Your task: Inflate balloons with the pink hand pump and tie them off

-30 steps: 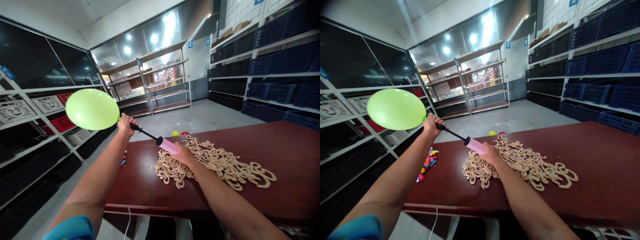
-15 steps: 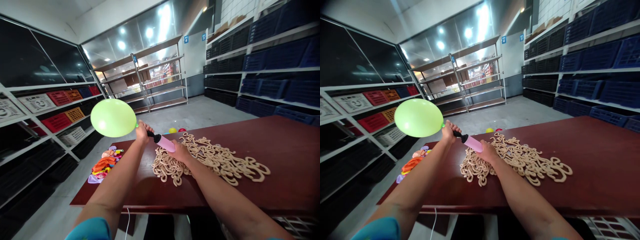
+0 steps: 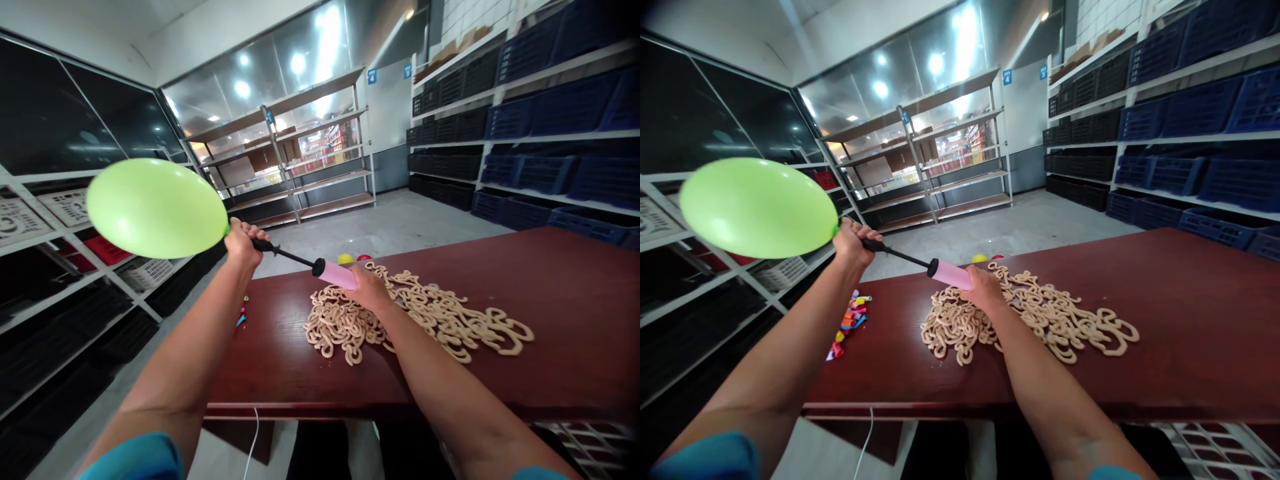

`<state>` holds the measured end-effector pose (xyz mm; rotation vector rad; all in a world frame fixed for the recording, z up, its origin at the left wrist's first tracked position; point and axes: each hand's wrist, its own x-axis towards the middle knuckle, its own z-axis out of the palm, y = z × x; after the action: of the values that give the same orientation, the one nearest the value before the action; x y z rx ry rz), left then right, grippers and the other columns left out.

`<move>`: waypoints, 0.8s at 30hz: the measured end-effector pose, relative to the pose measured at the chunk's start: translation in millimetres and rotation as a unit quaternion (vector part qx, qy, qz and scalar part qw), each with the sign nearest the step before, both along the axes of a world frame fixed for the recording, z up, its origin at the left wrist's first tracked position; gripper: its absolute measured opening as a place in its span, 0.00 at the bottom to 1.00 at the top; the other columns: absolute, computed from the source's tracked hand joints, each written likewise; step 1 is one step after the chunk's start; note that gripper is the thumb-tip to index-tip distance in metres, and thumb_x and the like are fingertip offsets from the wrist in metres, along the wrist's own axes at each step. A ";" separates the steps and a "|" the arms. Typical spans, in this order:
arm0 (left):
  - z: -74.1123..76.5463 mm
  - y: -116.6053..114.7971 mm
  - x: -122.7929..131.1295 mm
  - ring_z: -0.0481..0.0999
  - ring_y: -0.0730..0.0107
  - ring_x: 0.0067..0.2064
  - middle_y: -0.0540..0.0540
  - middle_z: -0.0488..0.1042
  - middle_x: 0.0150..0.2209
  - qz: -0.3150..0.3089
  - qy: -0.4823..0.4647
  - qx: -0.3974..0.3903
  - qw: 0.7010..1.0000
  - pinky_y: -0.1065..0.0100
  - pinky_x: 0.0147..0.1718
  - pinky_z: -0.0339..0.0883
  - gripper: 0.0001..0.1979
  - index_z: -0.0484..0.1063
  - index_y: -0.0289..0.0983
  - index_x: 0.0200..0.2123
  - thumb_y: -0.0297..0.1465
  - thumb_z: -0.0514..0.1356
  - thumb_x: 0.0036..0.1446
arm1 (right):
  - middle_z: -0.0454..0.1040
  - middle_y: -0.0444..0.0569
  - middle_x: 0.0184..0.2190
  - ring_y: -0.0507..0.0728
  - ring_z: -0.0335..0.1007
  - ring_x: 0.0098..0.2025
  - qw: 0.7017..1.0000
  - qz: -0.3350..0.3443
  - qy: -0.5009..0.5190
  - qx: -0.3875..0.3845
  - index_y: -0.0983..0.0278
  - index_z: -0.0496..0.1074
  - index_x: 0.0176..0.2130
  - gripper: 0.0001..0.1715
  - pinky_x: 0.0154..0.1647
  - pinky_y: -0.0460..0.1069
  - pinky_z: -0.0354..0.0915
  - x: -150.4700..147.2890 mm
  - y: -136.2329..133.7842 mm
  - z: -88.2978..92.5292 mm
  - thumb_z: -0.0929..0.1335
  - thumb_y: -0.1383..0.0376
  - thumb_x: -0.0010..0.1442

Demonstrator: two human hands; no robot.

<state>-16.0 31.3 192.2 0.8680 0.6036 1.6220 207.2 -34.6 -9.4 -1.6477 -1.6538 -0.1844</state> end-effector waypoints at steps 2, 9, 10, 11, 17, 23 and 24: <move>9.0 2.7 -5.2 0.53 0.77 0.14 0.56 0.46 0.13 -0.005 -0.005 0.008 1.000 0.72 0.16 0.55 0.21 0.43 0.39 0.19 0.42 0.48 0.58 | 0.72 0.51 0.36 0.58 0.67 0.36 1.000 0.000 0.010 0.003 0.62 0.65 0.45 0.24 0.34 0.50 0.57 5.3 2.4 -1.9 0.68 0.60 0.47; -24.2 5.3 32.4 0.53 0.77 0.13 0.56 0.46 0.13 -0.012 0.004 -0.002 1.000 0.71 0.16 0.55 0.22 0.43 0.39 0.19 0.44 0.45 0.59 | 0.72 0.51 0.34 0.58 0.67 0.35 0.998 -0.017 0.043 -0.050 0.62 0.66 0.41 0.19 0.32 0.49 0.57 14.6 10.0 -14.4 0.68 0.62 0.46; -32.5 3.6 42.1 0.53 0.77 0.13 0.56 0.46 0.13 -0.017 0.007 -0.007 1.000 0.71 0.16 0.55 0.22 0.43 0.39 0.19 0.45 0.45 0.59 | 0.72 0.51 0.34 0.58 0.67 0.35 0.998 -0.015 0.046 -0.050 0.62 0.66 0.41 0.20 0.32 0.49 0.57 14.9 10.4 -15.0 0.68 0.62 0.46; -40.7 1.3 51.8 0.54 0.77 0.13 0.56 0.46 0.13 -0.022 0.009 -0.013 1.000 0.71 0.16 0.55 0.22 0.44 0.39 0.19 0.46 0.45 0.59 | 0.72 0.50 0.34 0.57 0.67 0.35 0.997 -0.013 0.048 -0.051 0.62 0.65 0.41 0.20 0.32 0.49 0.57 15.0 10.6 -15.2 0.69 0.62 0.45; -76.1 -13.4 91.9 0.55 0.77 0.14 0.56 0.47 0.13 -0.029 0.034 -0.037 0.998 0.71 0.16 0.57 0.23 0.46 0.39 0.19 0.48 0.47 0.57 | 0.72 0.50 0.35 0.58 0.67 0.36 0.998 -0.002 0.056 -0.040 0.61 0.65 0.41 0.21 0.33 0.49 0.57 11.7 8.7 -14.5 0.68 0.61 0.45; -58.5 -6.1 67.8 0.56 0.76 0.14 0.56 0.47 0.13 -0.014 0.034 -0.051 0.998 0.71 0.16 0.57 0.23 0.46 0.39 0.19 0.47 0.48 0.56 | 0.72 0.49 0.35 0.57 0.67 0.35 0.998 0.005 0.049 -0.050 0.61 0.65 0.42 0.23 0.32 0.49 0.57 5.1 6.9 -12.7 0.70 0.60 0.44; -50.6 -3.9 59.6 0.56 0.76 0.14 0.56 0.47 0.13 -0.007 0.033 -0.050 0.998 0.71 0.16 0.57 0.23 0.45 0.39 0.19 0.47 0.48 0.57 | 0.72 0.49 0.35 0.57 0.67 0.35 0.998 0.005 0.046 -0.052 0.61 0.66 0.41 0.23 0.32 0.49 0.57 4.9 6.8 -12.0 0.70 0.60 0.44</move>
<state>43.7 27.4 141.6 0.8525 0.7166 1.5415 212.2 -27.8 -21.5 -1.6991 -1.6248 -0.0169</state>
